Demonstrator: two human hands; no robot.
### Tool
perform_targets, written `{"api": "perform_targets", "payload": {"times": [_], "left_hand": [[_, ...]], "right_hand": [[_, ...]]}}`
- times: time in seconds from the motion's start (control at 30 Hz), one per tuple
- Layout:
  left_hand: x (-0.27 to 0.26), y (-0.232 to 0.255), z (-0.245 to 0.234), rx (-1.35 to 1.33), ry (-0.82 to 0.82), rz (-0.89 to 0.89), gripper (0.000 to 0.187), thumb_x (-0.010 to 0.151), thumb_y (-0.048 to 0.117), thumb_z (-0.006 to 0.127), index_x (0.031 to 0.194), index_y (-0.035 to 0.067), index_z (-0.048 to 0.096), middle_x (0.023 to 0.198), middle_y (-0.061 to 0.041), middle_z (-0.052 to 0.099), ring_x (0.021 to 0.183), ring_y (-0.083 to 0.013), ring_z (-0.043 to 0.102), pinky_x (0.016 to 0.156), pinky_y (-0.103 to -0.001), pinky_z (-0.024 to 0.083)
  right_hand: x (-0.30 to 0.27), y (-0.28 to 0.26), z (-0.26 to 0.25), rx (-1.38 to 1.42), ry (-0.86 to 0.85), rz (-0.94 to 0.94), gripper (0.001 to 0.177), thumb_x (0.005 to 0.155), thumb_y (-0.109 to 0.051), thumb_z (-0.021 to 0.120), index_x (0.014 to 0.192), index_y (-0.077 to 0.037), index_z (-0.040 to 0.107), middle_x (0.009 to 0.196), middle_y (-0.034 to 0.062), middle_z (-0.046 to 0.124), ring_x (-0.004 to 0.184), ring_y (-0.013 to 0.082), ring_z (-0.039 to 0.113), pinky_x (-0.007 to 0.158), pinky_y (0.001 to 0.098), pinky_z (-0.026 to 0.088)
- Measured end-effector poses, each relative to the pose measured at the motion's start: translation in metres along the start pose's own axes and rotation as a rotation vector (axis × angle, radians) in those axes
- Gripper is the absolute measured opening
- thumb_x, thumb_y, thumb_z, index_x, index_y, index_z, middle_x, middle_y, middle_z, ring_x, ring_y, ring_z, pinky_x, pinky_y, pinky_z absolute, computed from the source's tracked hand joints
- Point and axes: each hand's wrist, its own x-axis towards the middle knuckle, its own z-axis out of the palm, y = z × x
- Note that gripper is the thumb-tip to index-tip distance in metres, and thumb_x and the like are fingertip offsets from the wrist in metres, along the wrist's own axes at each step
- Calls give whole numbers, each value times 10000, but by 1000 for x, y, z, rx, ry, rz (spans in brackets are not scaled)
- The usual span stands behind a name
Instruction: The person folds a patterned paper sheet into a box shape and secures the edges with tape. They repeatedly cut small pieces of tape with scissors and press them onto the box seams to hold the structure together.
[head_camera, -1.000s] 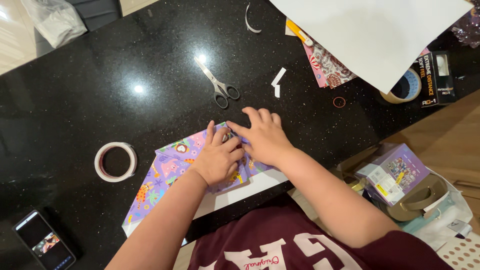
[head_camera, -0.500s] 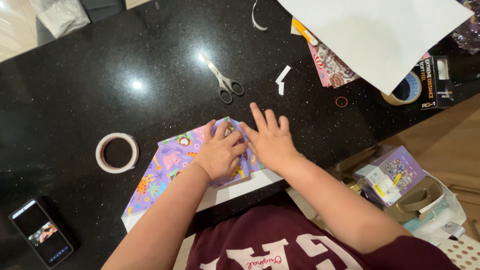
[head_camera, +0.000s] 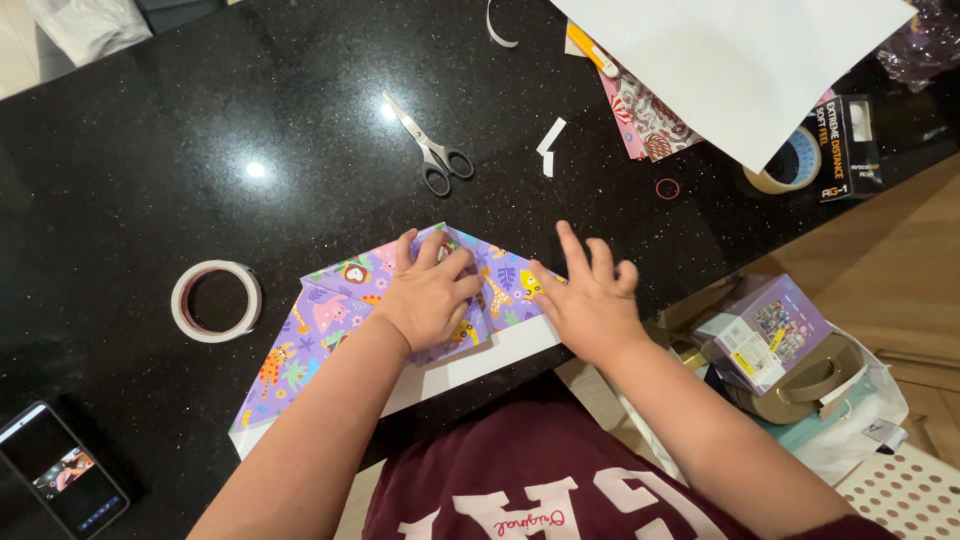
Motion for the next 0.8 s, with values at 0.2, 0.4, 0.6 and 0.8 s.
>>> {"api": "perform_targets", "payload": {"times": [0.2, 0.4, 0.6, 0.8], "left_hand": [[-1, 0, -1, -23, -2, 3, 287, 799, 247, 642, 1071, 236, 731, 1194, -95, 571, 1306, -418, 407, 1111, -704, 191], [0, -1, -3, -16, -41, 1, 263, 810, 273, 659, 1061, 252, 735, 1209, -103, 560, 1321, -408, 394, 1127, -701, 181], [1, -2, -7, -49, -42, -16, 296, 763, 273, 680, 1047, 248, 758, 1336, -166, 497, 1347, -422, 348, 1140, -671, 165], [0, -2, -6, -114, -7, -31, 315, 752, 246, 670, 1050, 240, 773, 1403, -186, 451, 1359, -434, 328, 1158, -658, 153]], "right_hand": [[-24, 16, -7, -18, 20, 37, 375, 897, -426, 656, 1249, -321, 732, 1634, 146, 323, 1343, 392, 343, 954, 545, 271], [-25, 14, -22, 32, 36, 115, 312, 860, -425, 704, 1117, -269, 789, 1466, 96, 489, 1305, 359, 404, 978, 539, 273], [62, -28, 5, 973, -39, 468, 168, 817, -199, 788, 943, -88, 800, 717, 100, 754, 598, 205, 717, 539, 327, 556], [117, -54, 25, 977, -36, 449, 104, 764, -104, 804, 785, -17, 751, 673, 114, 734, 577, 181, 738, 550, 309, 565]]}}
